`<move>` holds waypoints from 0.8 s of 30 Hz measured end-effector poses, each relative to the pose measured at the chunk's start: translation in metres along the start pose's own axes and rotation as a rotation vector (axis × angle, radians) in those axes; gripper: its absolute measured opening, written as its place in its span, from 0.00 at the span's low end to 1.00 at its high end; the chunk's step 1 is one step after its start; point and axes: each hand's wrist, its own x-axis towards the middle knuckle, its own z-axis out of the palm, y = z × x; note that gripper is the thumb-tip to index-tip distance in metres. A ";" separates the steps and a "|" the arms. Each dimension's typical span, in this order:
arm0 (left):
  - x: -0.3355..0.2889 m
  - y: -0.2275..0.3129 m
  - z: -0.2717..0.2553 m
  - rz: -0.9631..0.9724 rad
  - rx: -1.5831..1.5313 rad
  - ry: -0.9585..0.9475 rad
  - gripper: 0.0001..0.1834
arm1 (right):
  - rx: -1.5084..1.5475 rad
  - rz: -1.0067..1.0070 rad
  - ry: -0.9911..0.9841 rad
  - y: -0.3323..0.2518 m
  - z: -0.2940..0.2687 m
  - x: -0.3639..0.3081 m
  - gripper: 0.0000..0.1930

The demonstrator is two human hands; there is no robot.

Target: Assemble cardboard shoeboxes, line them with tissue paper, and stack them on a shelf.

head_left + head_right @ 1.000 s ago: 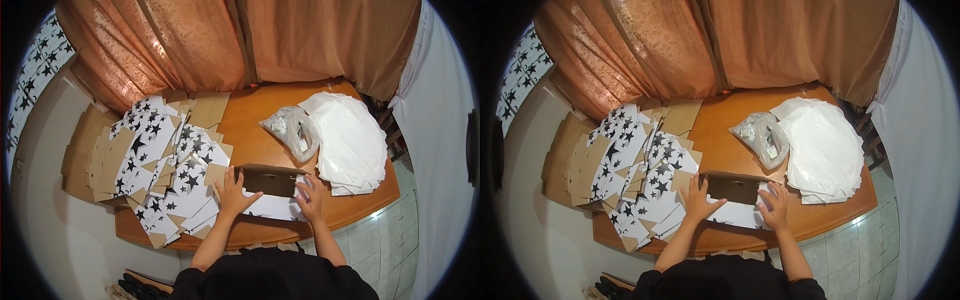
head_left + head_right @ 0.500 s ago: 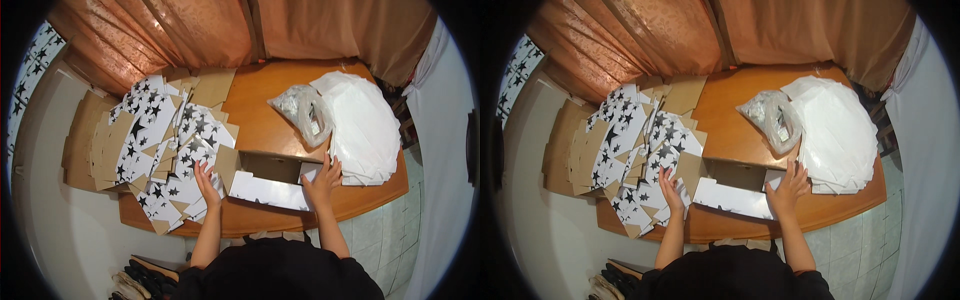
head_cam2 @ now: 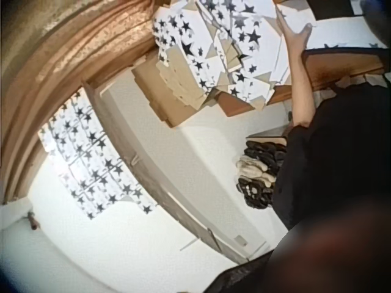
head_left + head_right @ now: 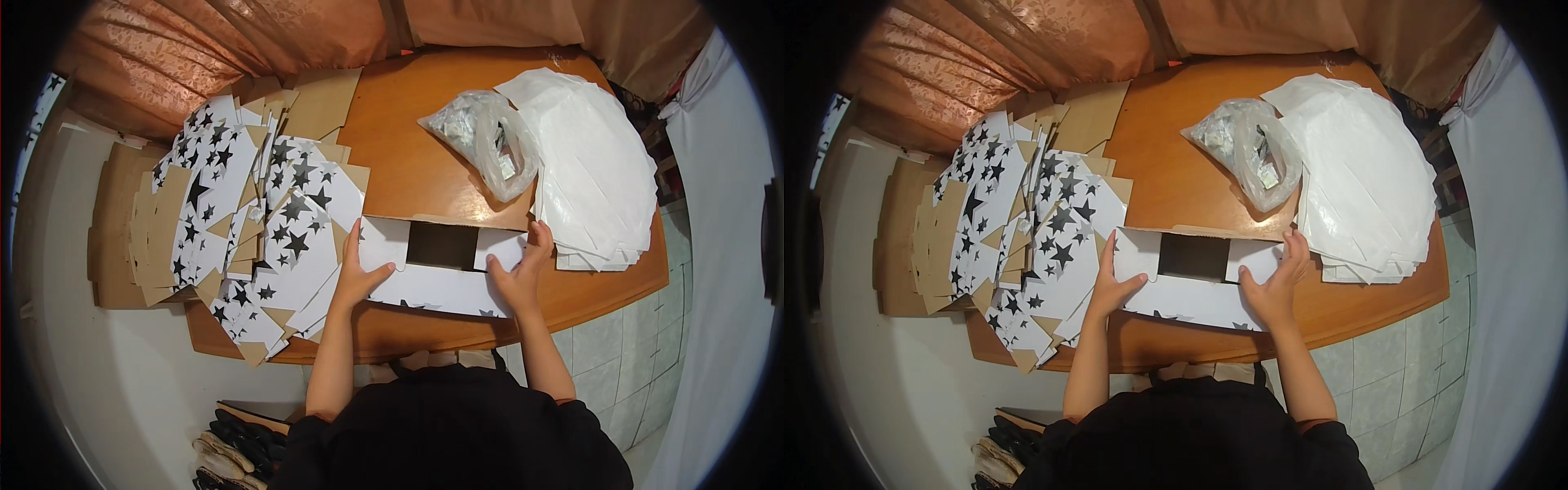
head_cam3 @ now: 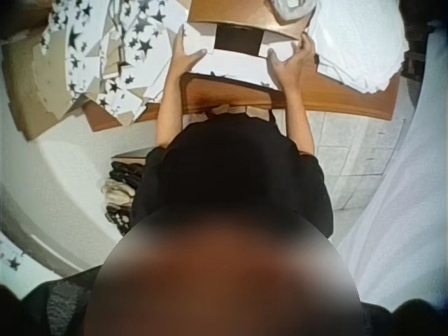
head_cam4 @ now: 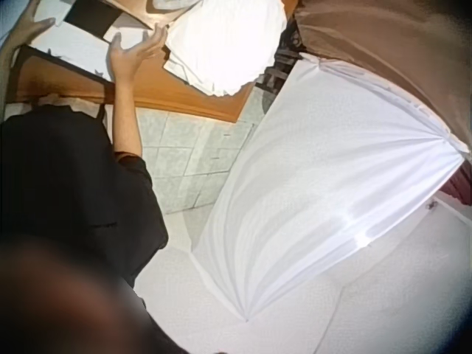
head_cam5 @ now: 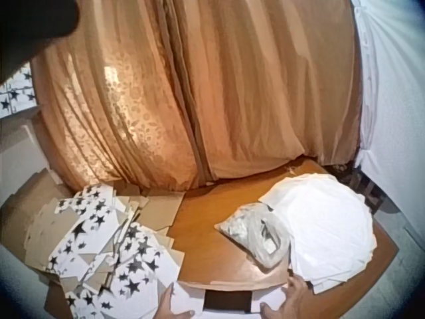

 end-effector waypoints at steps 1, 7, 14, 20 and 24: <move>0.001 -0.005 -0.002 -0.018 -0.106 -0.013 0.55 | 0.117 0.032 0.032 0.003 -0.001 -0.001 0.39; 0.004 -0.004 0.000 -0.079 -0.216 -0.030 0.54 | 0.123 -0.006 -0.004 0.006 -0.011 -0.004 0.30; 0.007 0.005 0.007 -0.127 0.130 0.105 0.48 | 0.082 -0.052 0.022 -0.006 -0.015 -0.002 0.22; 0.005 0.018 0.019 -0.189 0.289 0.207 0.39 | -0.017 -0.132 -0.024 -0.006 -0.013 -0.005 0.18; 0.006 0.029 0.030 -0.216 0.514 0.318 0.35 | -0.059 -0.120 -0.025 -0.006 -0.010 -0.003 0.20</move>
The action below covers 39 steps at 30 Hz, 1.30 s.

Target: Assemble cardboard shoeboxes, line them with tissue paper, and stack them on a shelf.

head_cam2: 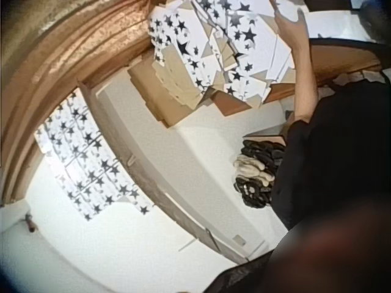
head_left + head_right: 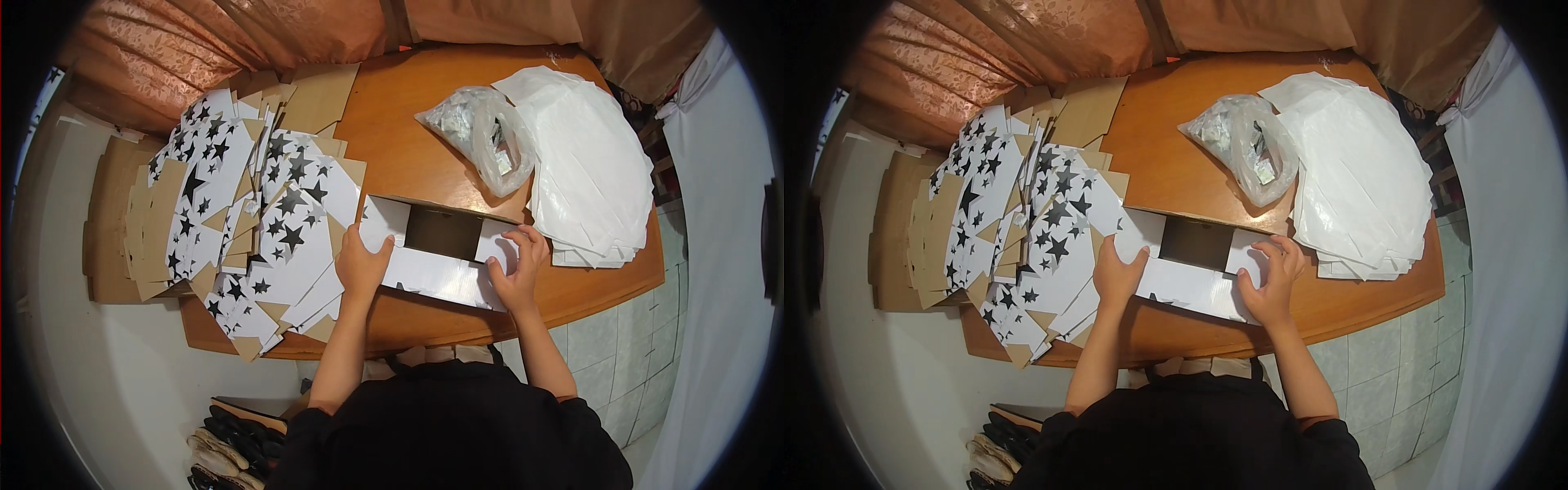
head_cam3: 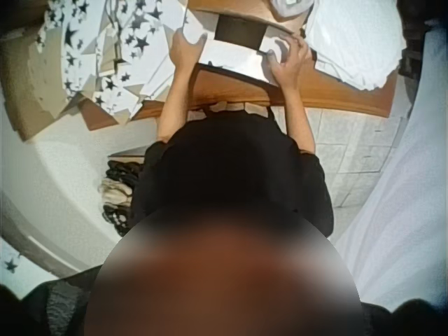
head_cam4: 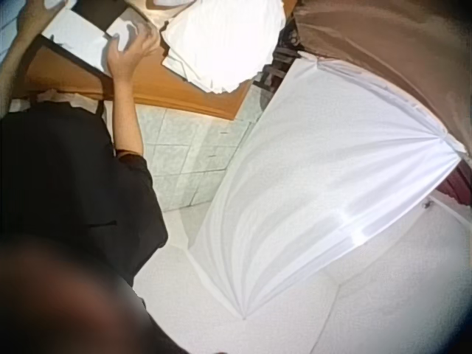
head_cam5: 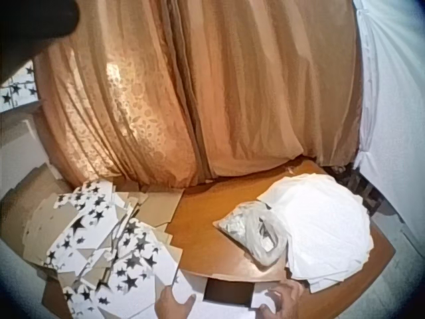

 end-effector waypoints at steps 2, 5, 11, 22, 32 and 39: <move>-0.001 -0.004 0.002 0.025 0.047 0.045 0.32 | -0.009 -0.013 -0.005 0.002 0.000 -0.001 0.20; 0.000 0.002 -0.002 0.024 0.089 0.029 0.32 | -0.024 -0.032 -0.002 0.004 0.002 -0.004 0.21; -0.020 0.009 0.003 0.336 -0.138 0.478 0.28 | 0.095 0.033 0.112 0.008 0.001 -0.006 0.28; -0.041 0.077 0.036 0.609 -0.067 -0.304 0.12 | 0.118 0.046 0.053 0.007 0.001 -0.004 0.29; -0.027 0.095 0.034 0.445 0.196 -0.551 0.08 | 0.050 0.122 -0.029 0.012 0.010 -0.001 0.49; -0.036 0.036 0.030 0.732 -0.311 0.427 0.12 | -0.078 0.069 -0.178 0.007 0.002 0.003 0.31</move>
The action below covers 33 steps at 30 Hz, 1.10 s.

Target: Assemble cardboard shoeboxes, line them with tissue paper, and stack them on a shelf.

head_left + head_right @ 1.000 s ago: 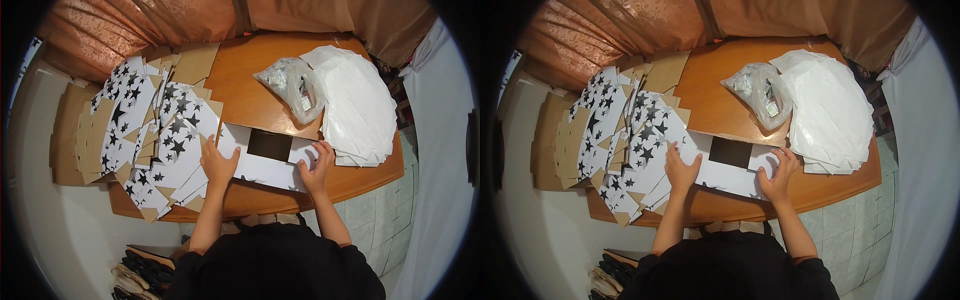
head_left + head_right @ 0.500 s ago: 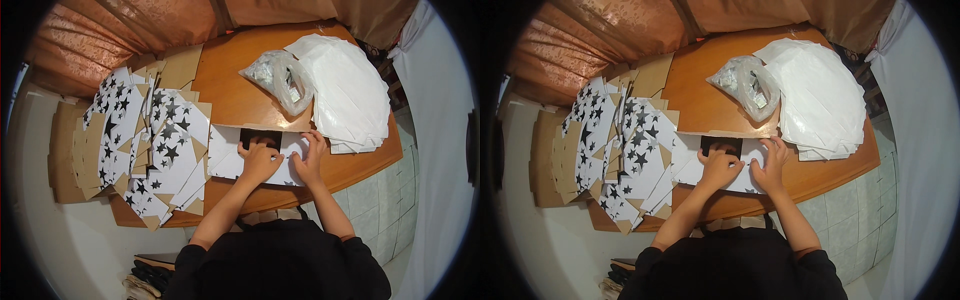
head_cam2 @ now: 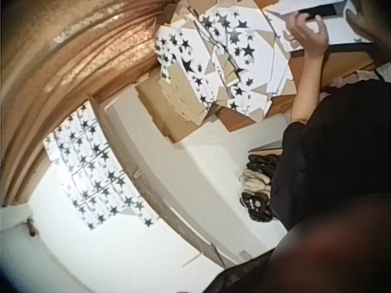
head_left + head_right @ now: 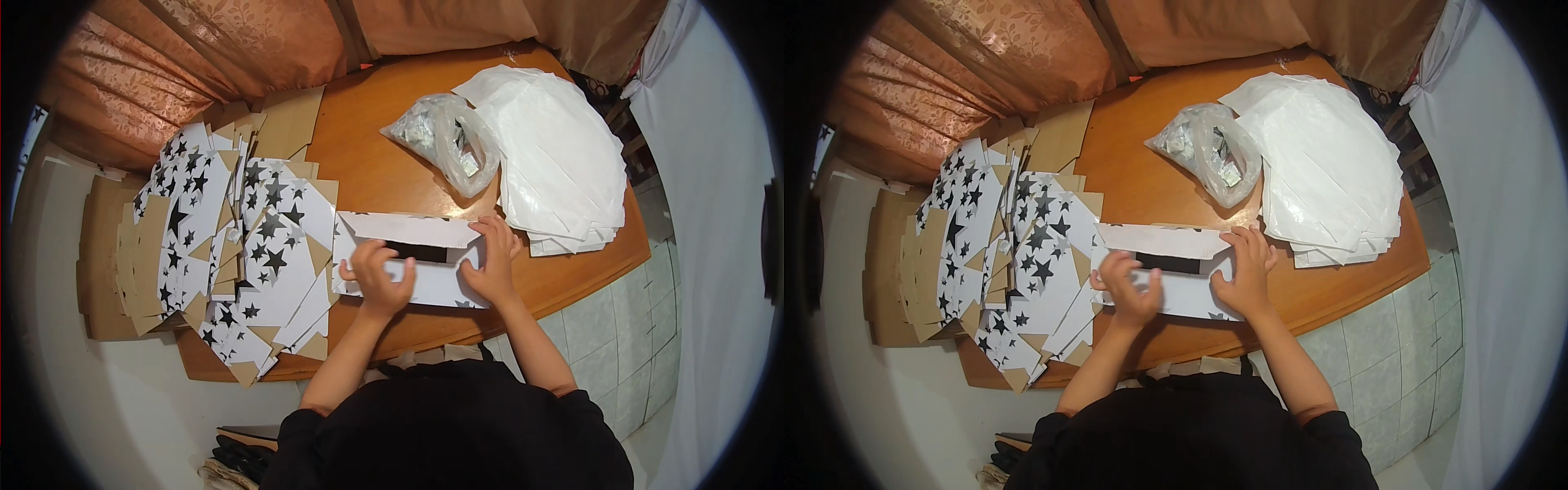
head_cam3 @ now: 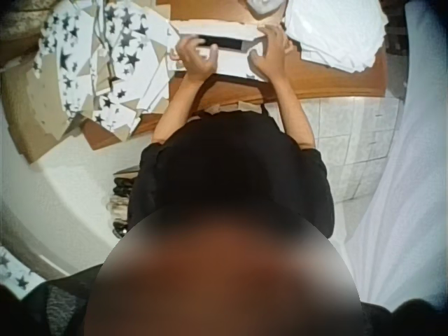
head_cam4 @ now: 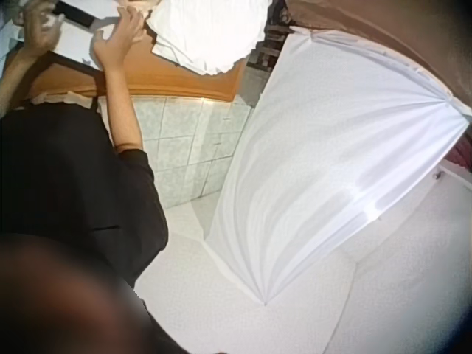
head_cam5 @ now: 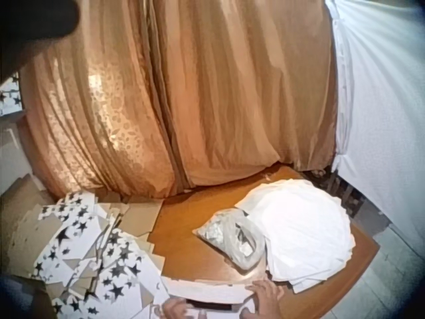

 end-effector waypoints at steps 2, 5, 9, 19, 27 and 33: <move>0.007 -0.016 -0.010 0.031 -0.130 0.167 0.17 | 0.064 -0.058 0.003 0.002 -0.005 -0.003 0.23; 0.045 -0.030 -0.028 -0.055 0.056 -0.386 0.24 | -0.004 -0.004 -0.018 0.014 -0.001 -0.005 0.25; 0.050 -0.055 -0.031 -0.067 0.225 -0.575 0.35 | -0.163 0.052 -0.040 -0.021 -0.001 0.002 0.27; 0.048 -0.042 -0.036 -0.260 0.093 -0.539 0.42 | -0.052 0.076 0.109 -0.009 0.002 -0.001 0.30; 0.059 -0.084 -0.084 -1.193 -0.328 -0.766 0.43 | 0.515 0.705 -0.294 0.041 -0.031 0.008 0.31; 0.064 -0.060 -0.168 -0.907 -0.541 -0.437 0.43 | 0.754 0.547 -0.135 -0.034 -0.068 0.014 0.32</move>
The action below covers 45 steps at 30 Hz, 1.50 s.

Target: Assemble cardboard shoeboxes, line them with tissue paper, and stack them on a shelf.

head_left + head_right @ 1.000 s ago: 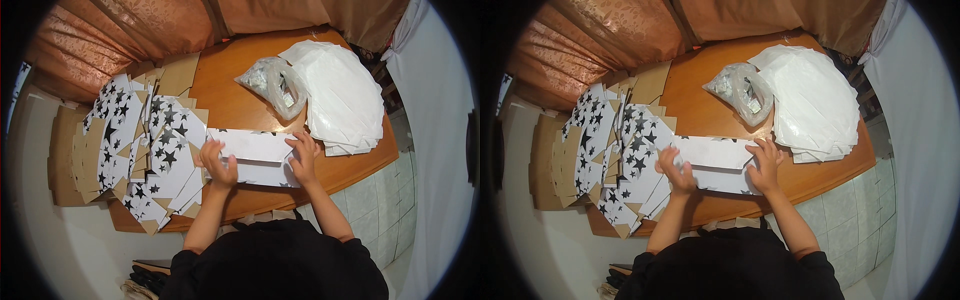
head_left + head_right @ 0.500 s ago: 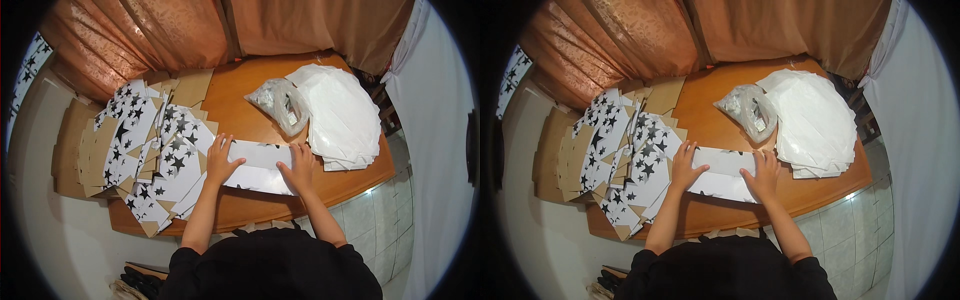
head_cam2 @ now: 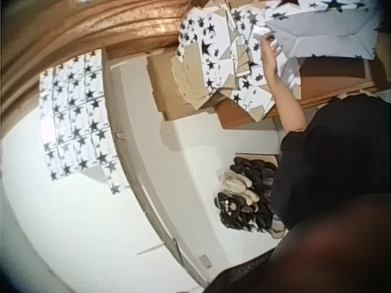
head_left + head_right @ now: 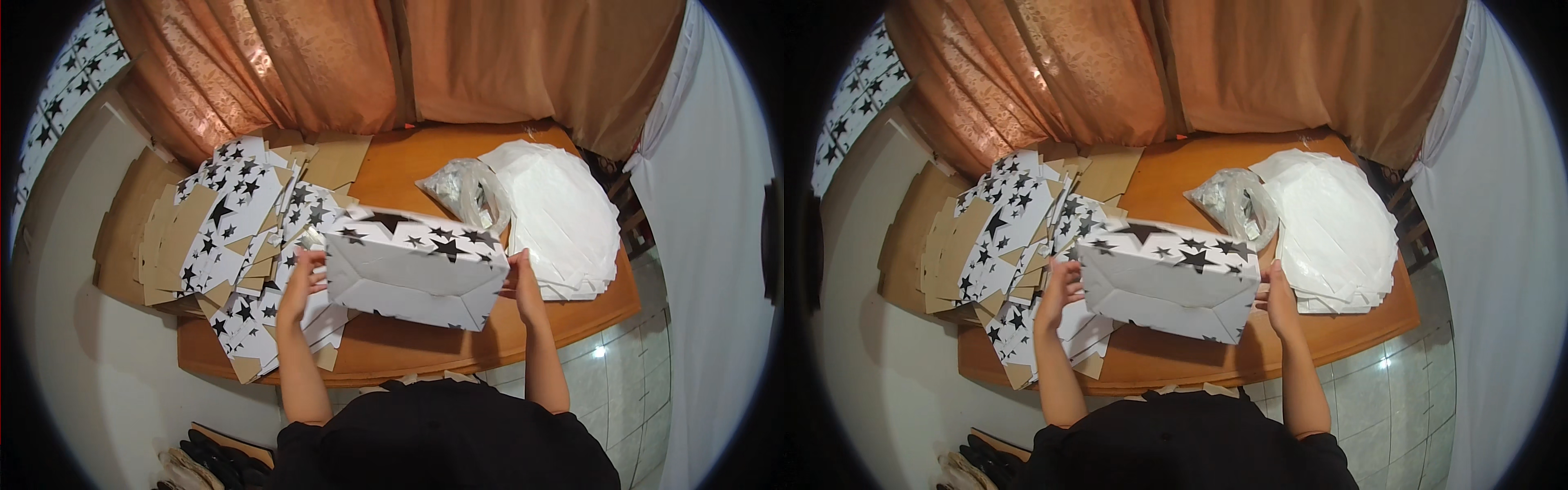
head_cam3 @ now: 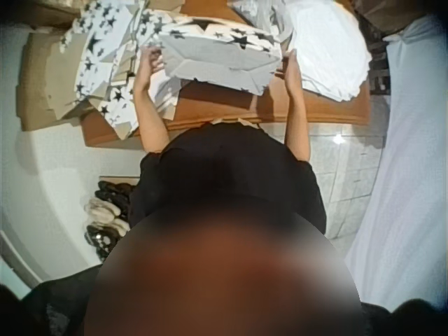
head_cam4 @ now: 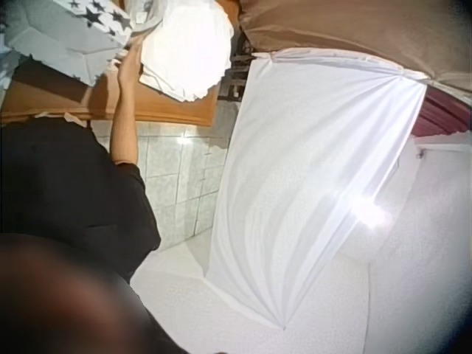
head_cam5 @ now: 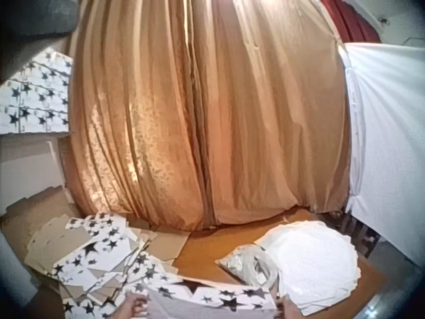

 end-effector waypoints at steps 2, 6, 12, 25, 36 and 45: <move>-0.016 0.014 -0.021 0.144 -0.282 0.010 0.44 | 0.059 -0.080 -0.148 -0.001 -0.001 0.003 0.30; -0.028 -0.012 -0.031 0.334 -0.425 -0.076 0.48 | 0.234 -0.440 -0.208 0.007 0.017 0.001 0.23; -0.029 -0.118 0.016 0.250 -0.369 -0.084 0.44 | -0.004 -0.661 -0.270 0.089 0.022 -0.001 0.31; -0.039 -0.136 0.082 0.228 0.037 0.203 0.37 | -0.033 -0.391 0.083 0.138 0.022 -0.006 0.22; -0.007 -0.048 0.088 0.622 0.972 -0.242 0.30 | -0.855 -0.756 -0.285 0.031 0.050 0.003 0.27; 0.054 -0.117 0.135 -0.242 1.343 -0.799 0.48 | -1.543 -0.012 -1.014 0.107 0.093 0.066 0.48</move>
